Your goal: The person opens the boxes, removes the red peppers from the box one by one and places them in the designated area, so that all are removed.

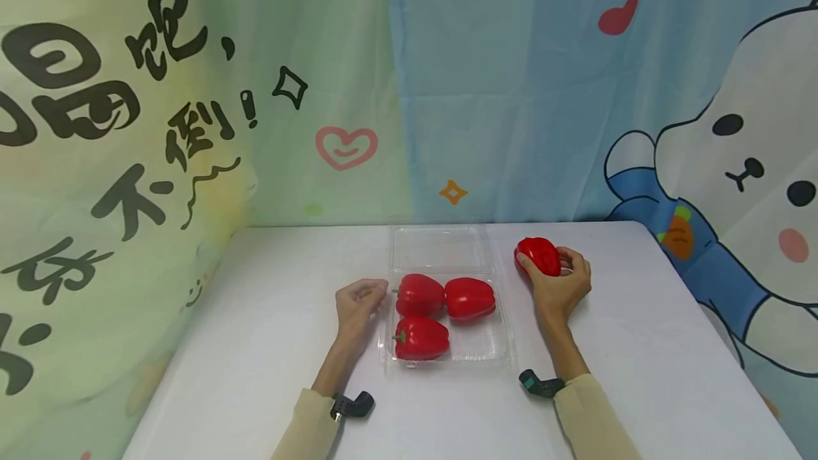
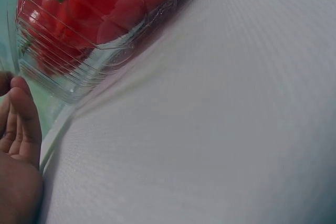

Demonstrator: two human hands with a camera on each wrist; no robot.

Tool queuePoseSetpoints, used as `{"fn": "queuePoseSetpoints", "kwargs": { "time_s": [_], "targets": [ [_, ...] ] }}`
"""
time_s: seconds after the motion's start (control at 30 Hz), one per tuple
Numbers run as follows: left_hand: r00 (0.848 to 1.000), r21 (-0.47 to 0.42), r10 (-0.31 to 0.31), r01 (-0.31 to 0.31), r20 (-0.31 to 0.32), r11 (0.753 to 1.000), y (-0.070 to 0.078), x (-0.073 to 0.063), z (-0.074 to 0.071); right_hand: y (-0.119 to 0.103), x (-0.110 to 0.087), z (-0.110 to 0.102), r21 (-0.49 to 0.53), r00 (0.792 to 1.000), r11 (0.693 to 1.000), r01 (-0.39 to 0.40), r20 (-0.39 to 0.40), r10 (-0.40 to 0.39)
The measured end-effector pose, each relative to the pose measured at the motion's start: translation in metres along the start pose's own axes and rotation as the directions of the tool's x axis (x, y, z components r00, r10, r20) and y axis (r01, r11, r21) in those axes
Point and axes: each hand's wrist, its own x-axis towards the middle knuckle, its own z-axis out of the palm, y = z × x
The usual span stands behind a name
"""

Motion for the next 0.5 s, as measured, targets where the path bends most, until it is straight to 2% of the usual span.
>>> {"fn": "queuePoseSetpoints", "kwargs": {
  "time_s": [0.5],
  "targets": [
    [1.000,-0.004,0.013,-0.013,0.012,1.000,-0.0004,-0.0001,-0.0013,0.0000,0.0015,0.0072,0.023,1.000,1.000,-0.011,-0.011,0.011]
  ]
}}
